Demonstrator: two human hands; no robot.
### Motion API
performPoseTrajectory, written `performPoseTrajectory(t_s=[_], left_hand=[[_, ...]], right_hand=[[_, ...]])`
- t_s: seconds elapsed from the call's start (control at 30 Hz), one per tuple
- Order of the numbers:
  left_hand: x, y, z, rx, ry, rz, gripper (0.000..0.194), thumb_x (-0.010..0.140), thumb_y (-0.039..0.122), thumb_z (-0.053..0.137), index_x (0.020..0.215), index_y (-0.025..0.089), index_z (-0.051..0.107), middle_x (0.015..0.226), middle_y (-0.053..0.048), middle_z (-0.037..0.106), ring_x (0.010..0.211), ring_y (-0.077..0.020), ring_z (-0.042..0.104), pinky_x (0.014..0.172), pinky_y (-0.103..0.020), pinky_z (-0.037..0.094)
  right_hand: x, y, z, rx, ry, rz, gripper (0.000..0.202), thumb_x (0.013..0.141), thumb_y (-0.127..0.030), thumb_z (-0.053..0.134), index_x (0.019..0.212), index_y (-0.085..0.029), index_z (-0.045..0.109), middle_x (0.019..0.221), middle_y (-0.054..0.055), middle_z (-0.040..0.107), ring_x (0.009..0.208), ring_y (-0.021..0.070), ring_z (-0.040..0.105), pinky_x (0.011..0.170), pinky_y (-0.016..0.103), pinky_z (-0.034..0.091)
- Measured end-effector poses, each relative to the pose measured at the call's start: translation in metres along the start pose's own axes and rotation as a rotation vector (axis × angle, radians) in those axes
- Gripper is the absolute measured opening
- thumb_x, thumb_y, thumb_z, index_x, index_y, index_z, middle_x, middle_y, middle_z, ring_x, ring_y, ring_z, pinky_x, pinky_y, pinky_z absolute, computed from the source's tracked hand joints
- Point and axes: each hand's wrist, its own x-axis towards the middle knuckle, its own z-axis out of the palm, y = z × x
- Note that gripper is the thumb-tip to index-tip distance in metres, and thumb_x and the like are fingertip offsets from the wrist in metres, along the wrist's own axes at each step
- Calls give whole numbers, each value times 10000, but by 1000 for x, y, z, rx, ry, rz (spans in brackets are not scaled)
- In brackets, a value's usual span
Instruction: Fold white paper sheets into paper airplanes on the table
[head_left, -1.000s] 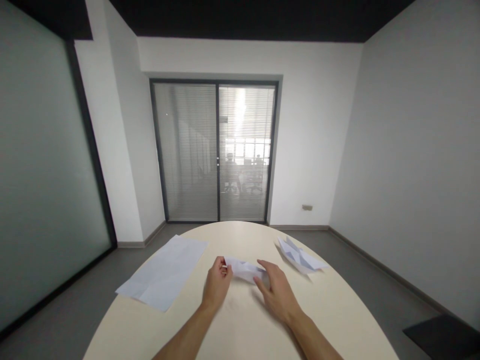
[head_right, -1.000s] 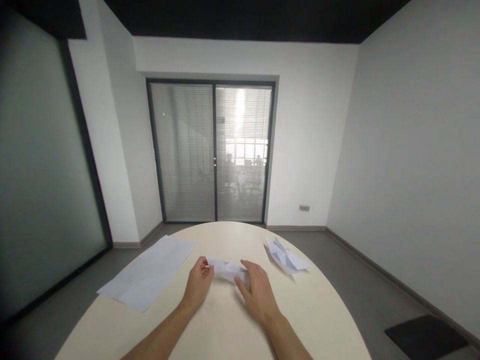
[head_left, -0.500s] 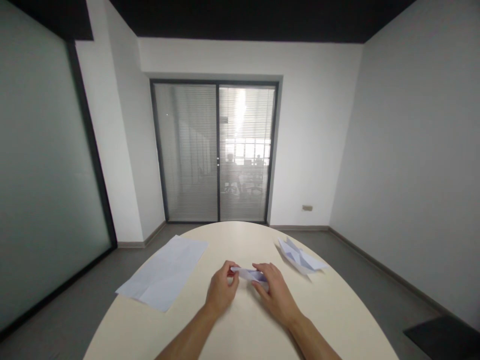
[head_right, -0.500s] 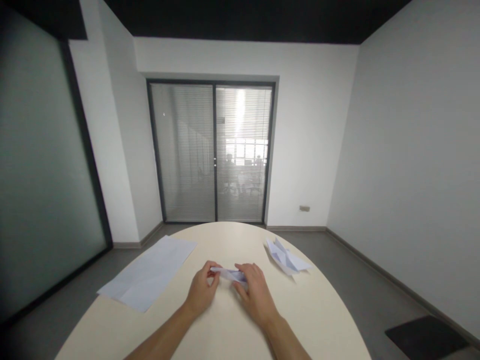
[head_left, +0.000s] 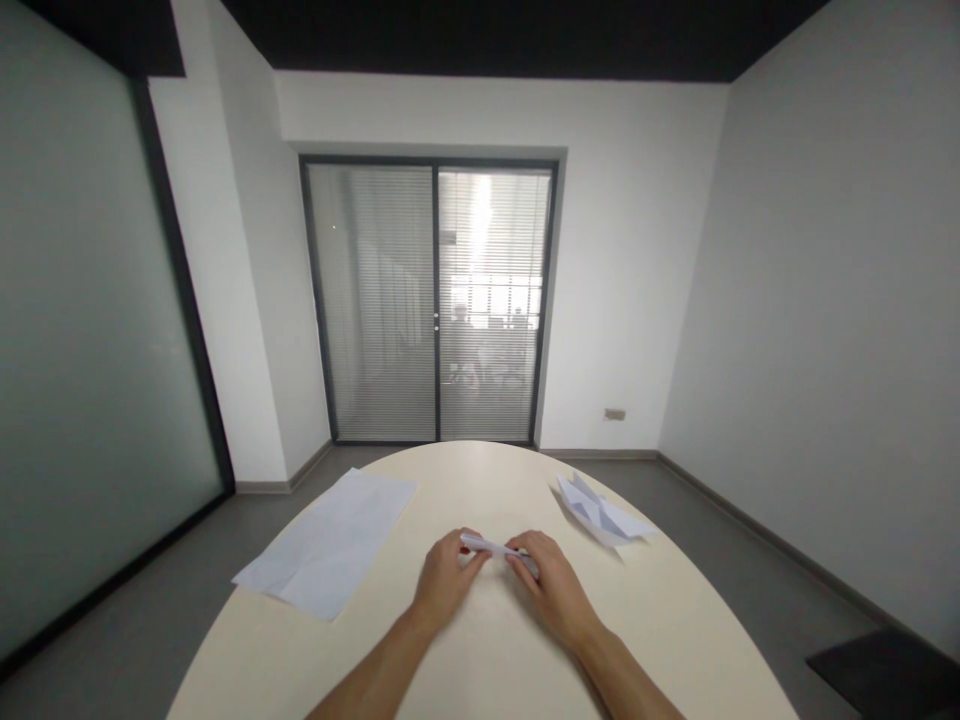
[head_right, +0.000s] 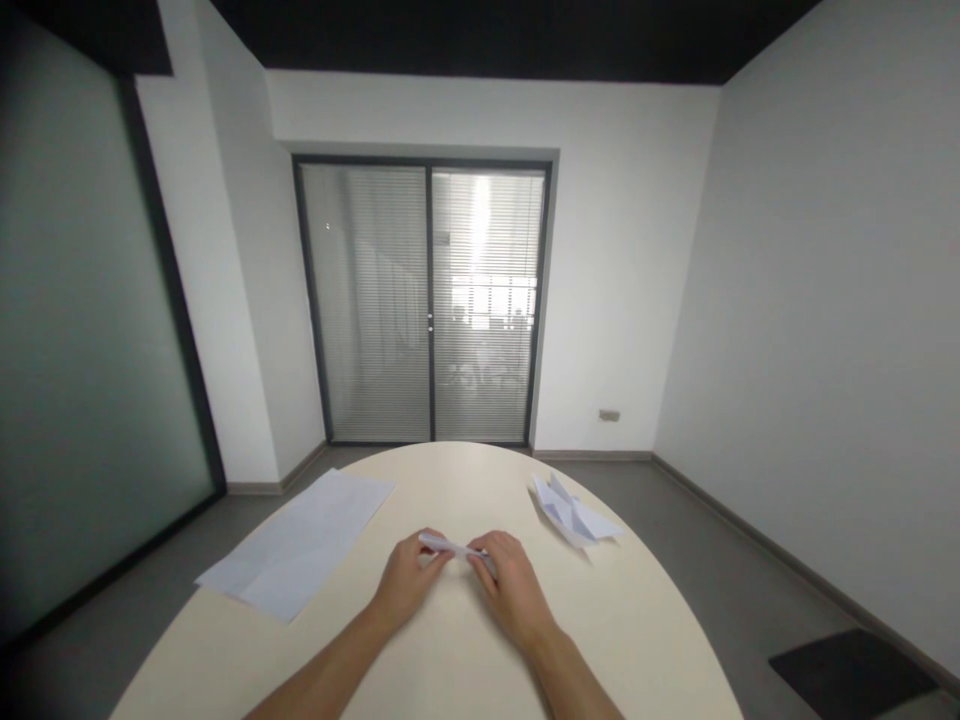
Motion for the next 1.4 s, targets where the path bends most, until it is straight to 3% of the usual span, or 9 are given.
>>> performPoseTrajectory(t_s=[0.37,0.57,0.8,1.1,1.4], left_hand=[[4,-2,1,-91,36,-40,164,816,337,653,882,197,707,882,-54,728,819,-210,668,762,-302,534],[7,-1,-3,-200,68,-131,210,799,370,646,865,176,688,853,-55,728,811,-219,675,749,-317,547],[7,3,-2,-316,23,-174,257,760,359,684,919,158,673,879,-63,718,855,-219,670,737,-282,532],[13,-15,0,-336,133,-201,311,779,443,663,910,163,635,880,-78,719,784,-209,677,748,-315,525],[14,-22,4,-381,157,-230,349,783,497,661,914,179,603,895,-77,723,737,-181,677,703,-287,524]], right_hand=[[1,10,3,13,54,86,321,960,-445,446,961,-223,677,963,76,702,938,228,621,887,369,463],[1,12,3,-7,57,123,372,949,-492,438,960,-206,675,960,102,698,942,250,618,888,392,464],[1,14,3,-1,71,167,383,945,-506,426,965,-215,674,963,84,703,938,239,625,879,371,471],[0,15,4,-2,24,186,403,943,-508,406,1001,-212,673,978,91,699,947,245,620,885,376,464],[-1,20,6,-1,33,218,357,934,-467,415,970,-215,665,931,70,706,890,229,621,824,339,459]])
